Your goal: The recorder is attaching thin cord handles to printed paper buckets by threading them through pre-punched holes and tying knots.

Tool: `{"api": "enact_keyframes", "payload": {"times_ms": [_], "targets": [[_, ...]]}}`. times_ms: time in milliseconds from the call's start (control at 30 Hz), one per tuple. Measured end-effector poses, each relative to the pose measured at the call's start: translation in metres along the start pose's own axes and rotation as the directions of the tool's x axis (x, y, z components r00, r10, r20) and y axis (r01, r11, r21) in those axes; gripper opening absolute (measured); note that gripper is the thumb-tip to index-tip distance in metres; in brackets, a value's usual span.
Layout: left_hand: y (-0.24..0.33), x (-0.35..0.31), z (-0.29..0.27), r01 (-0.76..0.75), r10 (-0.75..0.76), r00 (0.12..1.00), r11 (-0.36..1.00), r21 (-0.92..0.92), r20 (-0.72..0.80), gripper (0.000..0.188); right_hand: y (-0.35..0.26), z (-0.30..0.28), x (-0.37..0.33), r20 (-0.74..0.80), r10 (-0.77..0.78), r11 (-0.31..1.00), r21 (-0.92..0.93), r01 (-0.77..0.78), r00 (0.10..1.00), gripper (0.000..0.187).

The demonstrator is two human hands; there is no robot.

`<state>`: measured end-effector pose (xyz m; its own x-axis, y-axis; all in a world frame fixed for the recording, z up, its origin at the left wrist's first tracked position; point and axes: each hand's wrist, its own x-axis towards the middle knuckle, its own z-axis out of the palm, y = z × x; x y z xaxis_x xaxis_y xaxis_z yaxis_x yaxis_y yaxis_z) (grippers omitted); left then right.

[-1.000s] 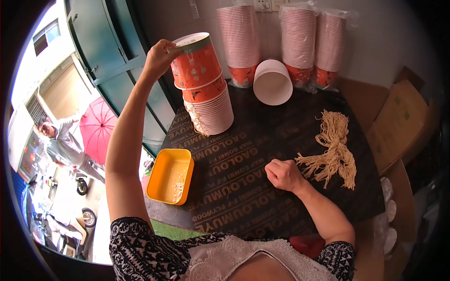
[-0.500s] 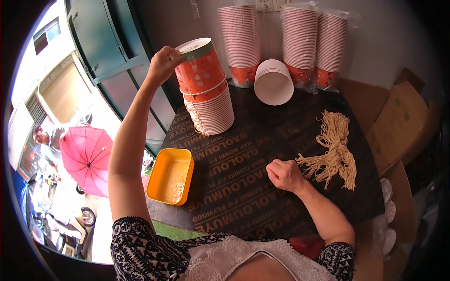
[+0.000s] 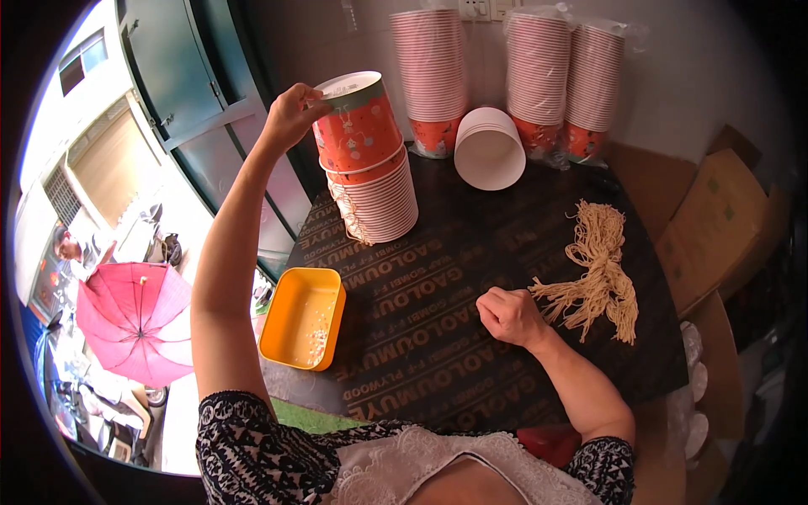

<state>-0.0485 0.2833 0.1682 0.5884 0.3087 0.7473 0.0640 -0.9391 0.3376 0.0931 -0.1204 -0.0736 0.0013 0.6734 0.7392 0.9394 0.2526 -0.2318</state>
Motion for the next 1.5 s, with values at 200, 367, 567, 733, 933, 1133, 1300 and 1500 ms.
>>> {"api": "enact_keyframes", "payload": {"times_ms": [200,367,567,733,933,1133,1300,1500], "targets": [[0.014,-0.004,-0.002,0.104,-0.111,0.989,0.992,0.078,0.095,0.034,0.001,0.0,0.0,0.009,0.002,1.0,-0.005,-0.002,1.0,0.014],[0.009,-0.005,-0.002,0.107,-0.114,0.989,0.991,0.074,0.097,0.035,0.0,-0.001,0.001,0.015,0.0,1.0,-0.016,0.001,1.0,0.013],[0.0,-0.007,0.002,0.032,-0.033,0.998,0.999,0.022,0.048,0.038,-0.002,-0.004,0.001,0.031,0.02,1.0,0.017,-0.021,0.999,0.008],[0.007,-0.013,0.006,0.058,-0.075,0.992,0.987,0.151,0.106,0.031,0.0,-0.003,0.0,0.025,0.023,1.0,0.007,-0.023,0.999,0.008],[0.009,-0.014,0.008,0.024,-0.049,0.991,0.98,0.197,0.122,0.034,-0.001,-0.003,0.001,0.003,0.013,1.0,-0.004,-0.013,1.0,0.008],[0.004,-0.02,0.012,-0.018,0.026,0.999,0.98,0.2,-0.036,0.044,-0.006,-0.001,0.002,-0.03,-0.034,0.999,-0.015,0.034,0.999,0.014],[0.017,-0.023,0.027,-0.003,0.033,0.991,0.974,0.228,-0.13,0.044,-0.007,-0.005,-0.001,-0.009,-0.038,0.999,-0.014,0.037,0.999,0.014],[0.062,-0.029,0.044,0.232,-0.138,0.965,0.843,0.486,-0.221,0.042,-0.003,0.0,-0.003,-0.052,-0.042,0.999,0.017,0.043,0.998,0.014]]}}
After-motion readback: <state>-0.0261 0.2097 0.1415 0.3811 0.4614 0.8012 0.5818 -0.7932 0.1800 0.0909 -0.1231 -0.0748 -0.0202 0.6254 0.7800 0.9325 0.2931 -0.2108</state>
